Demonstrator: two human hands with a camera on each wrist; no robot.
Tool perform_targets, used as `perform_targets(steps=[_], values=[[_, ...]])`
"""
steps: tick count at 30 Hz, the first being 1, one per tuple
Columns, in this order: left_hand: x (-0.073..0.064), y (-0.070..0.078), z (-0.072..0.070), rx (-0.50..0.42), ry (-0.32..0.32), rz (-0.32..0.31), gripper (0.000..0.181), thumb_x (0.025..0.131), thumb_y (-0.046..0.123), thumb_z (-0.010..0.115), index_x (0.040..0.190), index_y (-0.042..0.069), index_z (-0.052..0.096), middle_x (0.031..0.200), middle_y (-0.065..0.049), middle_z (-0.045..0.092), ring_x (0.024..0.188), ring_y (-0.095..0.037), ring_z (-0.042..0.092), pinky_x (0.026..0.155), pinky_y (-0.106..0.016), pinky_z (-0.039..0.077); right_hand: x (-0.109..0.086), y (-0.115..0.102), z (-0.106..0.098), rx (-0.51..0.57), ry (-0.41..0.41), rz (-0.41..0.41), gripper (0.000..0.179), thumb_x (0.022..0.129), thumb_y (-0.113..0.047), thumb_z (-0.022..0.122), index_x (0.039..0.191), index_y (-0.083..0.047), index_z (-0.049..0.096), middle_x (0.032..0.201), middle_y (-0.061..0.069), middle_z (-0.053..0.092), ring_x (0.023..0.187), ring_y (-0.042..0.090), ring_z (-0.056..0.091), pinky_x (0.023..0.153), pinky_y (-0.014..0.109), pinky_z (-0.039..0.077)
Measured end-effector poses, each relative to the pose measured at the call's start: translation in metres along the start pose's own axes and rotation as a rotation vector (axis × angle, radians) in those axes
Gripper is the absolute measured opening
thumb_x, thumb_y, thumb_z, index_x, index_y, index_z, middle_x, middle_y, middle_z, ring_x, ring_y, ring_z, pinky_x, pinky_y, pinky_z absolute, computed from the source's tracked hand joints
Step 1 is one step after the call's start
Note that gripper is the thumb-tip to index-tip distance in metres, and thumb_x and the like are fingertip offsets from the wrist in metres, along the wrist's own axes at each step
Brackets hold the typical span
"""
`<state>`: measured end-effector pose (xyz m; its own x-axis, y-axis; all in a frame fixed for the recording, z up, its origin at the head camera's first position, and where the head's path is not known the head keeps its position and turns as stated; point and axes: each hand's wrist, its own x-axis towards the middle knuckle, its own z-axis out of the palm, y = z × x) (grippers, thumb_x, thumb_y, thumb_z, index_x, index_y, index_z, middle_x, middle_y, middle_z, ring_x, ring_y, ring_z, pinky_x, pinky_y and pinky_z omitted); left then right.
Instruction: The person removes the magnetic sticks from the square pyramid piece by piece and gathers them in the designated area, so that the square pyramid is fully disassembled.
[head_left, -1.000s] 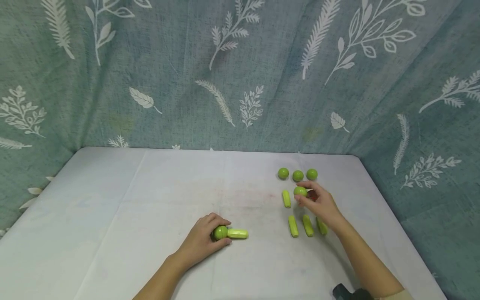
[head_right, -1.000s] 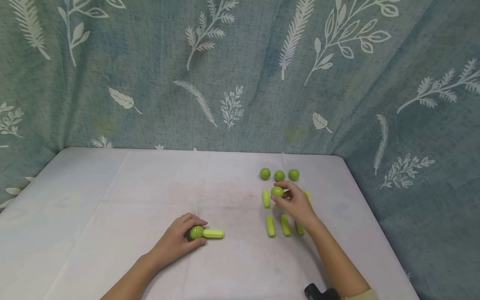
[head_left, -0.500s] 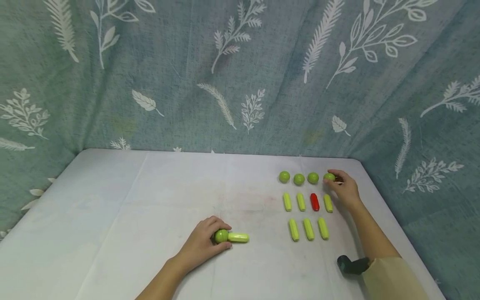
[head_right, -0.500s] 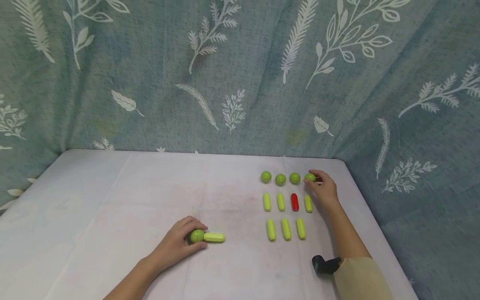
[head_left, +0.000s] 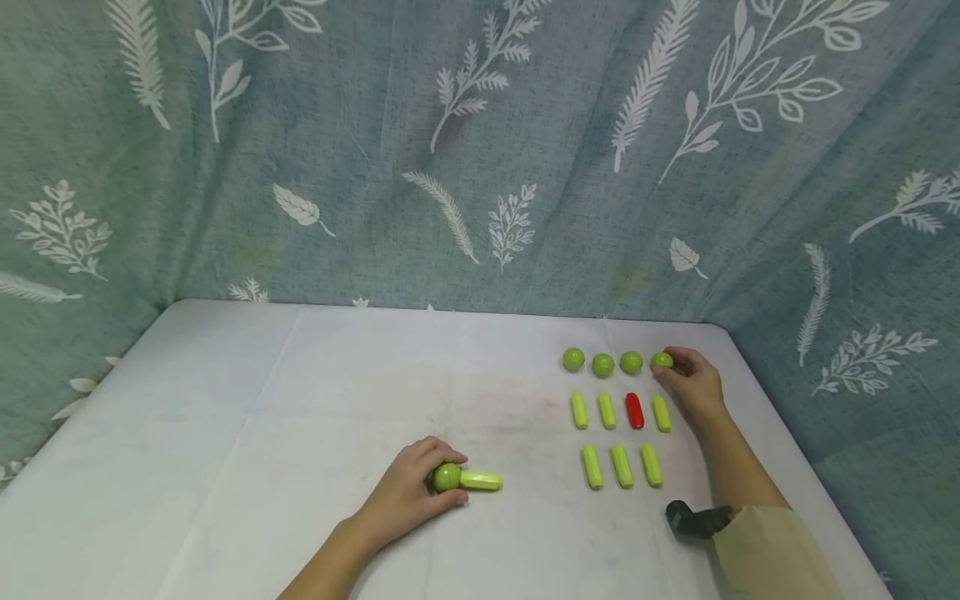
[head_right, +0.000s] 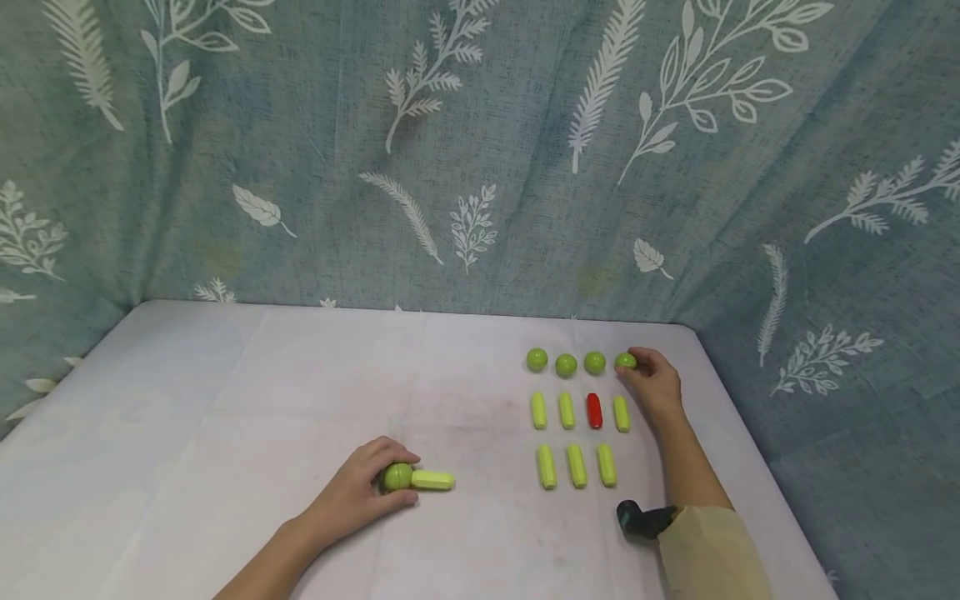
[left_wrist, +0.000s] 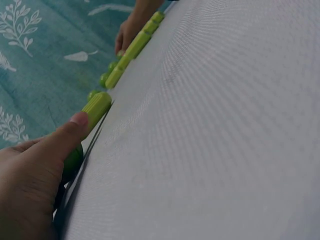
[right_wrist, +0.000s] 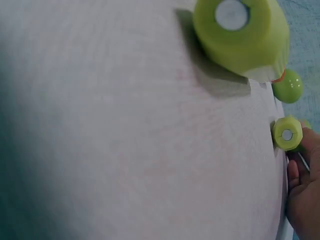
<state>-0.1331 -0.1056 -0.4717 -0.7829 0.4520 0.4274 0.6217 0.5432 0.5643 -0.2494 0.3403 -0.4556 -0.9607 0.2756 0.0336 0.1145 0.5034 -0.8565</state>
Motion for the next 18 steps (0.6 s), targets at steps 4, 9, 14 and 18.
perform_targets(steps=[4, 9, 14, 18], values=[[0.000, 0.001, -0.001, 0.015, -0.033, -0.015, 0.039, 0.076, 0.026, 0.079, 0.111, 0.016, 0.065, 0.107, 0.010, 0.057, 0.098, -0.009, 0.052, 0.083, -0.034, 0.047, -0.002, -0.001, -0.002, 0.029, 0.005, 0.032, 0.068, 0.088, -0.027, 0.068, 0.143, -0.004, 0.036, 0.145, 0.018, 0.040, 0.132, 0.032, 0.039, 0.108, 0.043, 0.034], [-0.001, 0.001, -0.001, 0.006, -0.044, -0.025, 0.038, 0.079, 0.023, 0.076, 0.115, 0.015, 0.065, 0.109, 0.010, 0.055, 0.099, -0.010, 0.050, 0.083, -0.035, 0.046, -0.018, -0.009, -0.005, 0.028, 0.028, 0.055, 0.075, 0.088, -0.033, 0.068, 0.147, -0.009, 0.030, 0.151, 0.014, 0.033, 0.135, 0.034, 0.035, 0.108, 0.048, 0.034], [-0.001, 0.000, -0.002, -0.018, -0.060, -0.038, 0.042, 0.079, 0.033, 0.076, 0.116, 0.016, 0.064, 0.109, 0.011, 0.054, 0.099, -0.009, 0.050, 0.083, -0.033, 0.048, -0.039, -0.015, -0.002, -0.040, 0.051, -0.067, 0.068, 0.088, -0.042, 0.065, 0.144, -0.015, 0.038, 0.146, 0.011, 0.040, 0.131, 0.028, 0.039, 0.106, 0.041, 0.038], [0.000, 0.000, -0.003, -0.041, -0.056, -0.014, 0.046, 0.077, 0.033, 0.076, 0.116, 0.014, 0.063, 0.111, 0.009, 0.054, 0.100, -0.009, 0.052, 0.085, -0.031, 0.049, -0.059, -0.026, 0.010, -0.042, 0.040, -0.277, 0.054, 0.088, -0.035, 0.067, 0.134, -0.011, 0.051, 0.132, 0.013, 0.053, 0.118, 0.023, 0.049, 0.095, 0.025, 0.043]])
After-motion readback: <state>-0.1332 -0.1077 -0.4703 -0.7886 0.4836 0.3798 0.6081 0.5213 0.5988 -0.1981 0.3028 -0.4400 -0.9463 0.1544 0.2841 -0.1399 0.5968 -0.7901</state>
